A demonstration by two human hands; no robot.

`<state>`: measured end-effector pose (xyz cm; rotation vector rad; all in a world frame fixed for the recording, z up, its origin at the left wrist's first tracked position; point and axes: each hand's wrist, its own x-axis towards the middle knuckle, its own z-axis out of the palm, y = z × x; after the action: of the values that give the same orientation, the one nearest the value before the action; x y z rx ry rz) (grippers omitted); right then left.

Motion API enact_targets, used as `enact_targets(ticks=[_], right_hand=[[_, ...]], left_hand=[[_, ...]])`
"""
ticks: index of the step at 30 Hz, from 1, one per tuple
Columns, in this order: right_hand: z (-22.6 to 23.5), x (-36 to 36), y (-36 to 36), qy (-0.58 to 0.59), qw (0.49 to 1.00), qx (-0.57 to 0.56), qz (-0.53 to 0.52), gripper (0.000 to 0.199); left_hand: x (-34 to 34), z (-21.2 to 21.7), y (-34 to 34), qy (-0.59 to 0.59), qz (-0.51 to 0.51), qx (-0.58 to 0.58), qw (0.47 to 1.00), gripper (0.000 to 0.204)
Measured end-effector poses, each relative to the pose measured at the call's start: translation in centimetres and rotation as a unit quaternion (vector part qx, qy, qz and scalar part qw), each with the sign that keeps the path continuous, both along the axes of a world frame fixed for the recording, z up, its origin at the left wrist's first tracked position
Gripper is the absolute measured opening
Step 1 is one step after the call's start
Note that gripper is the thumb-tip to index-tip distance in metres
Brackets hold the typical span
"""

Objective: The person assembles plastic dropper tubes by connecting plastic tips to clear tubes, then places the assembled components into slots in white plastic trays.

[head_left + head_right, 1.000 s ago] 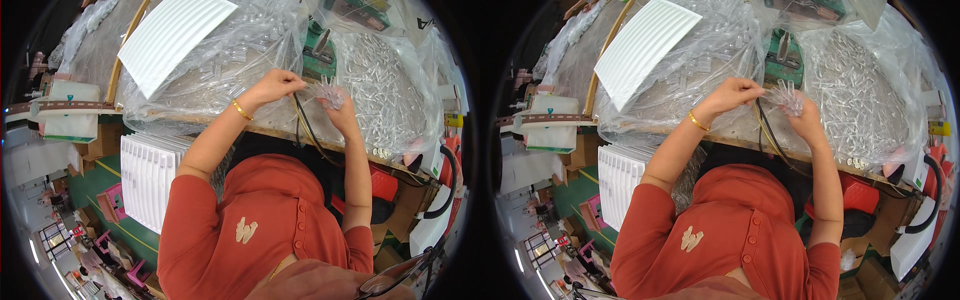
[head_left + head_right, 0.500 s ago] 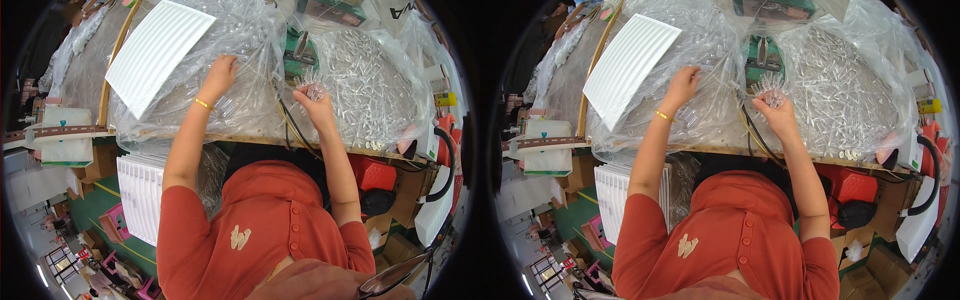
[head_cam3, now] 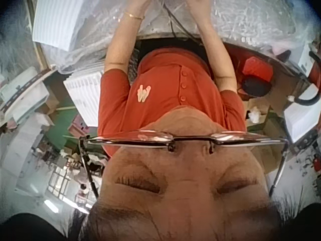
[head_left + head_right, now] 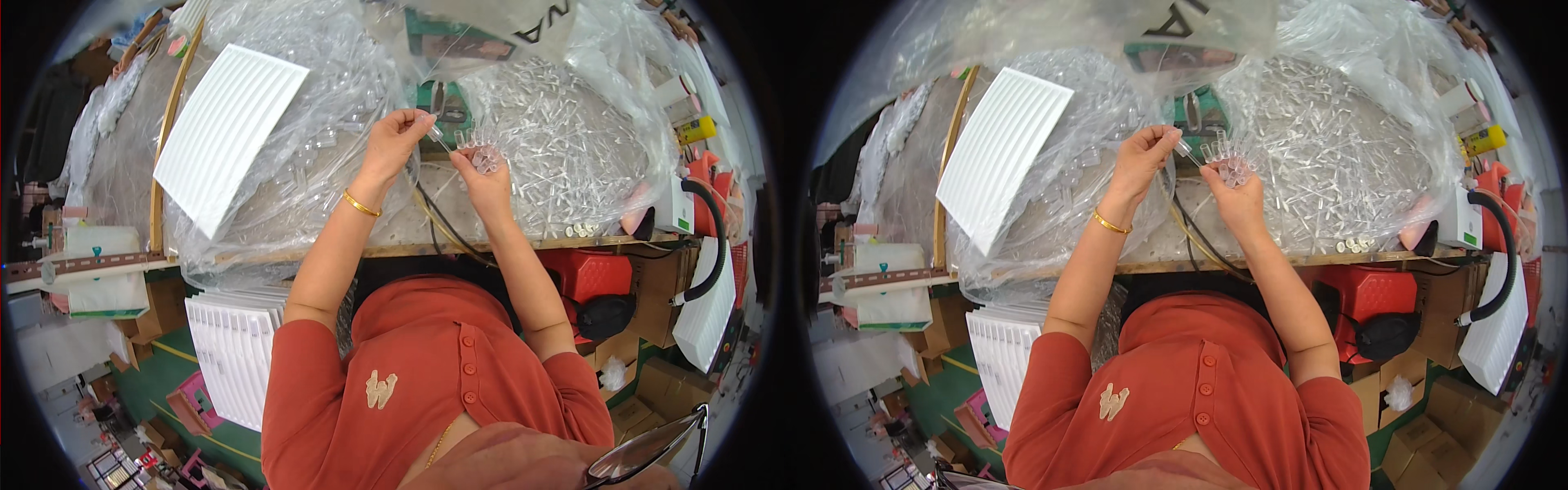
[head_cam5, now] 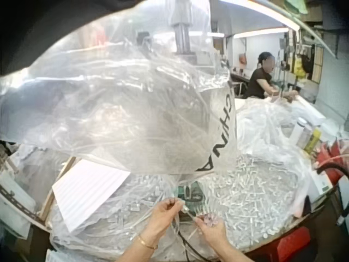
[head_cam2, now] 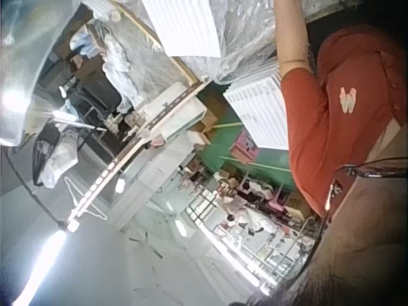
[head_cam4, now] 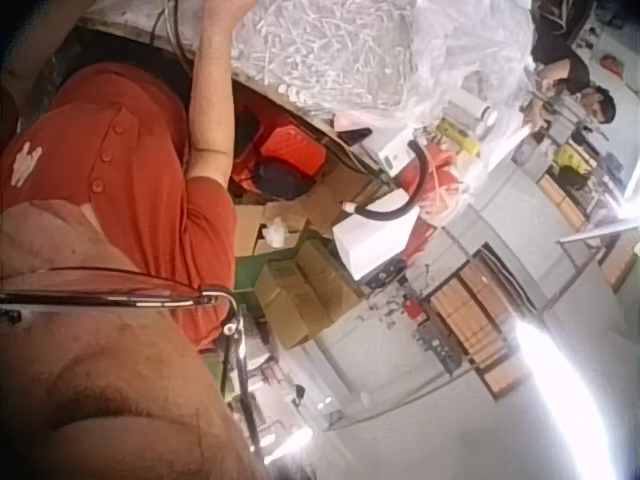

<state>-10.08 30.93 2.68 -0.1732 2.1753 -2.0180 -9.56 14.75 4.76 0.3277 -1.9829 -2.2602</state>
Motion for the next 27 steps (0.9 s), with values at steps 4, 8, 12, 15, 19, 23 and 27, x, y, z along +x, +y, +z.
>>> enact_targets(ticks=[4,8,12,15,19,23,27], right_hand=[[0.0,-2.5,-2.6,-0.034,0.972,-0.226,-0.056,0.011],[0.6,-5.3,-5.5,-0.030,0.923,-0.376,-0.081,0.013],[-1.1,-6.4,-6.7,-0.026,0.916,-0.394,-0.073,0.011],[-2.3,-6.4,-5.7,0.019,0.958,-0.254,-0.130,0.012],[-1.1,-5.6,-2.0,-0.066,0.953,-0.250,-0.159,0.020],[-2.3,-5.1,2.3,-0.047,0.974,-0.209,-0.074,0.017],[-2.1,-3.8,2.6,-0.033,0.986,-0.156,-0.038,0.017]], left_hand=[[-3.2,2.7,0.8,0.032,0.015,-0.001,0.999,0.018],[-6.2,4.6,0.5,0.143,0.060,-0.047,0.987,0.011],[-7.6,2.9,-1.1,0.099,0.013,-0.054,0.994,0.011],[-7.3,0.9,-1.8,0.172,0.023,-0.215,0.961,0.016],[-7.5,-0.1,-1.1,0.188,0.059,-0.180,0.964,0.025],[-8.0,-0.4,-0.7,0.269,0.063,-0.122,0.953,0.023],[-6.4,1.6,0.1,0.239,0.065,-0.102,0.964,0.023]])
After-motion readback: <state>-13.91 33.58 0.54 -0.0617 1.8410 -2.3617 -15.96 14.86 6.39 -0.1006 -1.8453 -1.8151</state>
